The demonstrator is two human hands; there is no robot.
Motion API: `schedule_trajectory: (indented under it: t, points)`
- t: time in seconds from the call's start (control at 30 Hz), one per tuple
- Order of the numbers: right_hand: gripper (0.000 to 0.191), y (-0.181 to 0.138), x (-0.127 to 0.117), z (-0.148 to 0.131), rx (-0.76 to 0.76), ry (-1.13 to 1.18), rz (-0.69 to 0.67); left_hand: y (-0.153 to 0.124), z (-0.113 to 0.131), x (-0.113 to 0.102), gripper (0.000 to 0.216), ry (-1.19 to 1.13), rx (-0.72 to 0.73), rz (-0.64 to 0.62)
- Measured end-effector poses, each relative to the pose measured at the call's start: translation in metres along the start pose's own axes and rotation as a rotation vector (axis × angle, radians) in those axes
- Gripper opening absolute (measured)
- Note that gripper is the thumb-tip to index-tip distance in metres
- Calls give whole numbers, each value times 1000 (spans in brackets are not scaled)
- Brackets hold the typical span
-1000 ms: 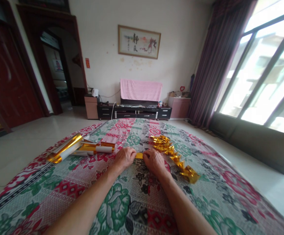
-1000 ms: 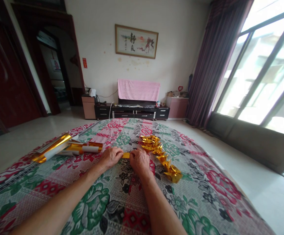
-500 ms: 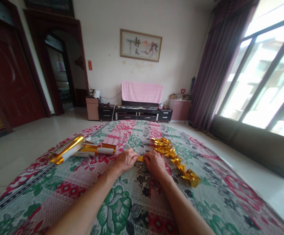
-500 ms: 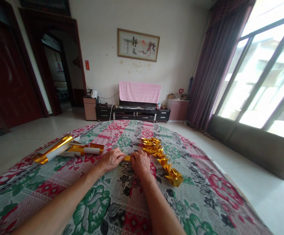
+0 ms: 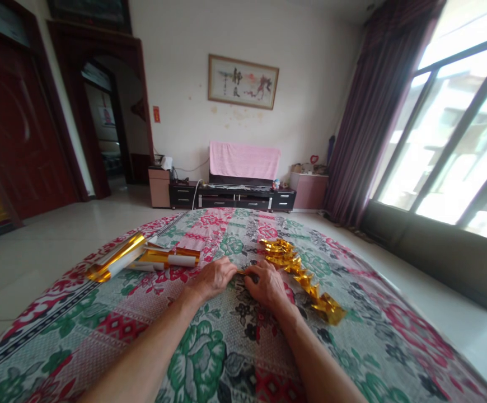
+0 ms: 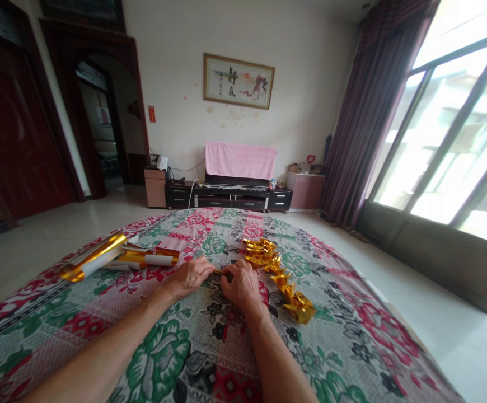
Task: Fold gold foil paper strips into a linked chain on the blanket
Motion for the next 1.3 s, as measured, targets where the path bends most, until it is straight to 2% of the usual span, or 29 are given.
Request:
schedule_trajectory:
  t: [0.27, 0.4, 0.63, 1.03, 1.3]
  points:
    - [19, 2, -1, 2, -66, 285, 116, 1, -4, 0, 30, -35, -10, 135]
    - [19, 3, 1, 5, -54, 432, 96, 1, -7, 1, 28, -88, -14, 194]
    - [22, 2, 1, 5, -14, 453, 43, 1, -4, 0, 23, -170, -2, 234]
    - [21, 3, 3, 5, -23, 435, 53, 4, 1, -2, 17, -269, -54, 182]
    - [19, 3, 1, 3, -3, 471, 36, 3, 1, -2, 19, -301, 4, 218]
Point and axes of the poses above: each hand's wrist, its own y-axis towards the middle knuckle, its own x-axis out of the palm, z = x × y, the point moved 4 cm from there along y, towards the middle knuckle, and after that the axes turned 5 degrees about z, right-handed, at the moved point
